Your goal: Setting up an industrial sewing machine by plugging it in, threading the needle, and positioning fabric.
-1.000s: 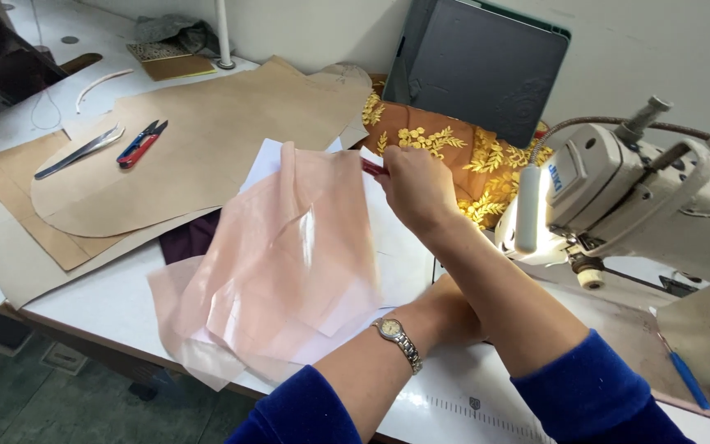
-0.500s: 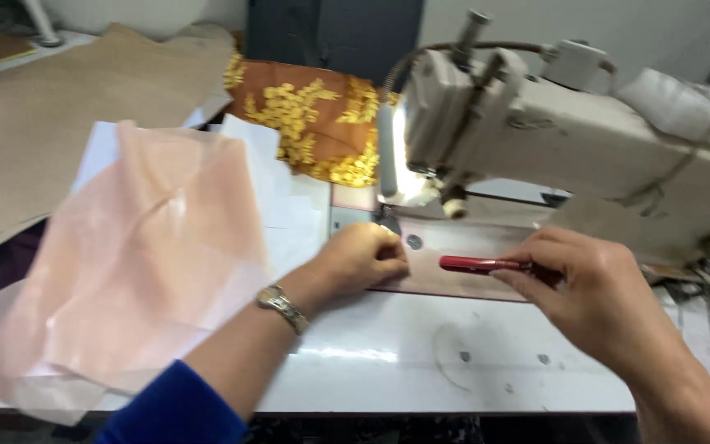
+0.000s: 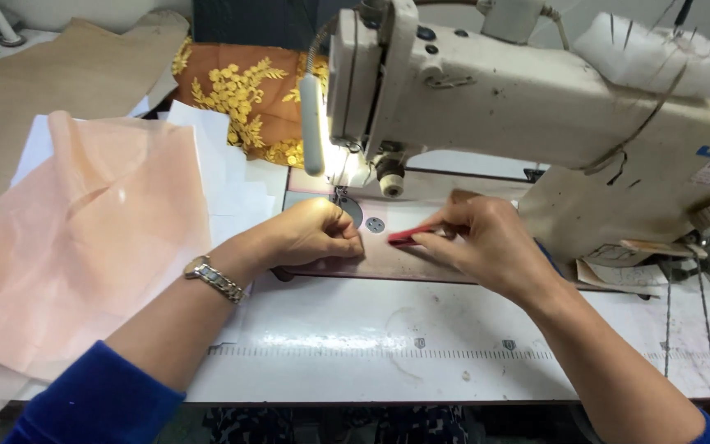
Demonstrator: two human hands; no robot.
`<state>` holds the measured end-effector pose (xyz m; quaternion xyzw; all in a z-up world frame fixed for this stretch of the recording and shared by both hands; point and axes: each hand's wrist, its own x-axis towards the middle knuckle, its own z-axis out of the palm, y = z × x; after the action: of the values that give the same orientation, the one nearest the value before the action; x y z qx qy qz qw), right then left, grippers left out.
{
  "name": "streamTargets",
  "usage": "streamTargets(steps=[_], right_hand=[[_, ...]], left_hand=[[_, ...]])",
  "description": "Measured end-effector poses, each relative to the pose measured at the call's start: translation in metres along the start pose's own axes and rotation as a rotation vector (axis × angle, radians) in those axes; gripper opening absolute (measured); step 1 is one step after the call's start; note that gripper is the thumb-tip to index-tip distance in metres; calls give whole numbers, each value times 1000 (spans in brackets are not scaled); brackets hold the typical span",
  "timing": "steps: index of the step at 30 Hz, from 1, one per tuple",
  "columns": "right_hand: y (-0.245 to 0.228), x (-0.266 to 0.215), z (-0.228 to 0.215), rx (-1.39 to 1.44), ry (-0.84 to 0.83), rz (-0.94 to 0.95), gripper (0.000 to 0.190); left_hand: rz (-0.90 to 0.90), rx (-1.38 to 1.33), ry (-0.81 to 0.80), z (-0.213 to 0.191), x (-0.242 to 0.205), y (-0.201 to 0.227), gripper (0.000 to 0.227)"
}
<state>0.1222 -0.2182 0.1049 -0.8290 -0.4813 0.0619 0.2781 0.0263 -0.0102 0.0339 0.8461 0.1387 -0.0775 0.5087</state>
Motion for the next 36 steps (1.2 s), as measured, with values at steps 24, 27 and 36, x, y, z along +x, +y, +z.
streamTargets(steps=[24, 27, 36], right_hand=[[26, 51, 14, -44, -340, -16, 17], [14, 61, 15, -103, -413, 40, 30], [23, 60, 32, -78, -430, -105, 36]], left_hand=[[204, 143, 80, -19, -11, -2, 21], [260, 290, 105, -21, -15, -1, 17], [338, 492, 206, -19, -14, -6, 8]])
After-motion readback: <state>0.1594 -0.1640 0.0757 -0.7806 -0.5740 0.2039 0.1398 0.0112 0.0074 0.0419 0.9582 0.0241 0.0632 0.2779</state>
